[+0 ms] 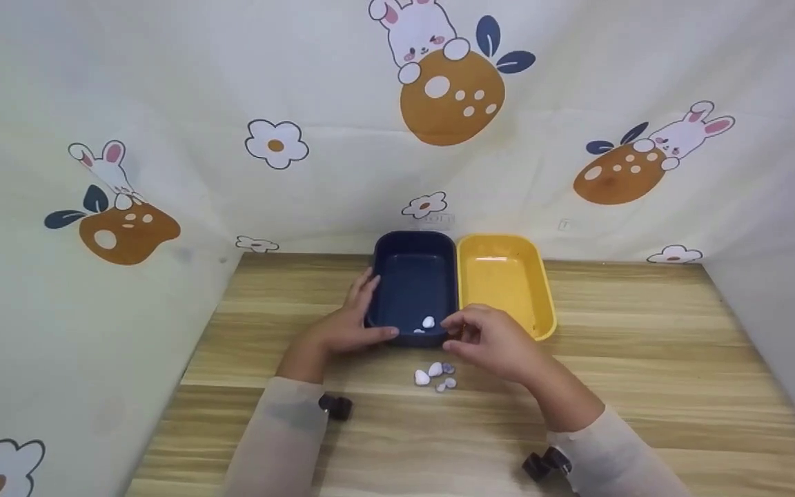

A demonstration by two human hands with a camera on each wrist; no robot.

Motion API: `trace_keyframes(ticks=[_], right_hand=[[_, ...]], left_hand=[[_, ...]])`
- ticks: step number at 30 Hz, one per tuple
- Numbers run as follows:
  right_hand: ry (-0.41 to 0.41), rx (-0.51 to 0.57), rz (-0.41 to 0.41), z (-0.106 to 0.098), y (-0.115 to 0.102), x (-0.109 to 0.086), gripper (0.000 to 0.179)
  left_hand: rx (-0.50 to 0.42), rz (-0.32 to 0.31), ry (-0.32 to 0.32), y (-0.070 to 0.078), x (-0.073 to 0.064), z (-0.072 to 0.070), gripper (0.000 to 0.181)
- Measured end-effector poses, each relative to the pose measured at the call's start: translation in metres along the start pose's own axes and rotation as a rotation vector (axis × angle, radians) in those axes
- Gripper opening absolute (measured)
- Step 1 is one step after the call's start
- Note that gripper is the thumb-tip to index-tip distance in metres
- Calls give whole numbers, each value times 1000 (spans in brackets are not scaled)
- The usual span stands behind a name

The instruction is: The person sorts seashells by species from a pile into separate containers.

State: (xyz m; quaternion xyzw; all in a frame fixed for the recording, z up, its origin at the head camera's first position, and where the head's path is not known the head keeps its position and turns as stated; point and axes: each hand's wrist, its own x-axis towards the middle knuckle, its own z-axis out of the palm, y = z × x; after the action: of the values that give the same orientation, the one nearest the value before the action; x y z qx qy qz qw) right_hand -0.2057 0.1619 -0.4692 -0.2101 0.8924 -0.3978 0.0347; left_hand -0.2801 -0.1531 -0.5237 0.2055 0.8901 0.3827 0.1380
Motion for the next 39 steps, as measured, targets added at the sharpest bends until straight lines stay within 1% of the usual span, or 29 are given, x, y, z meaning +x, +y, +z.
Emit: trace_keyframes(ticks=[2,8,11,15,18,21,23,26,31,39], right_hand=[[-9,-5,2,2,1,0,25],[-39,-17,-27,11,8,-5,25],[-78,-11,-33,16,13,-8,26],[-142,-19,-64,22,18,-10,25],[-194,-56,-74,25,21,-10,24],[-234,-99,-60,27,25,-10,22],[-244,-125,-50,28,27,-11,19],[-253,-136,-42,30,30,-11,17],[-256,-141,-76,34,36,-11,15],[-263,-189,-124,39,41,-9,14]], left_hand=[[3,-6,0,0,0,0,121],[3,-4,1,-3,1,1,121],[-5,5,3,-3,1,1,120],[-9,14,-1,-4,2,1,121],[-8,13,-5,-3,1,1,122],[-13,13,0,-3,1,1,122],[-14,9,2,-2,1,0,122],[-16,6,2,-1,1,0,121],[-19,-3,-3,1,0,0,122],[-26,14,3,1,0,0,122]])
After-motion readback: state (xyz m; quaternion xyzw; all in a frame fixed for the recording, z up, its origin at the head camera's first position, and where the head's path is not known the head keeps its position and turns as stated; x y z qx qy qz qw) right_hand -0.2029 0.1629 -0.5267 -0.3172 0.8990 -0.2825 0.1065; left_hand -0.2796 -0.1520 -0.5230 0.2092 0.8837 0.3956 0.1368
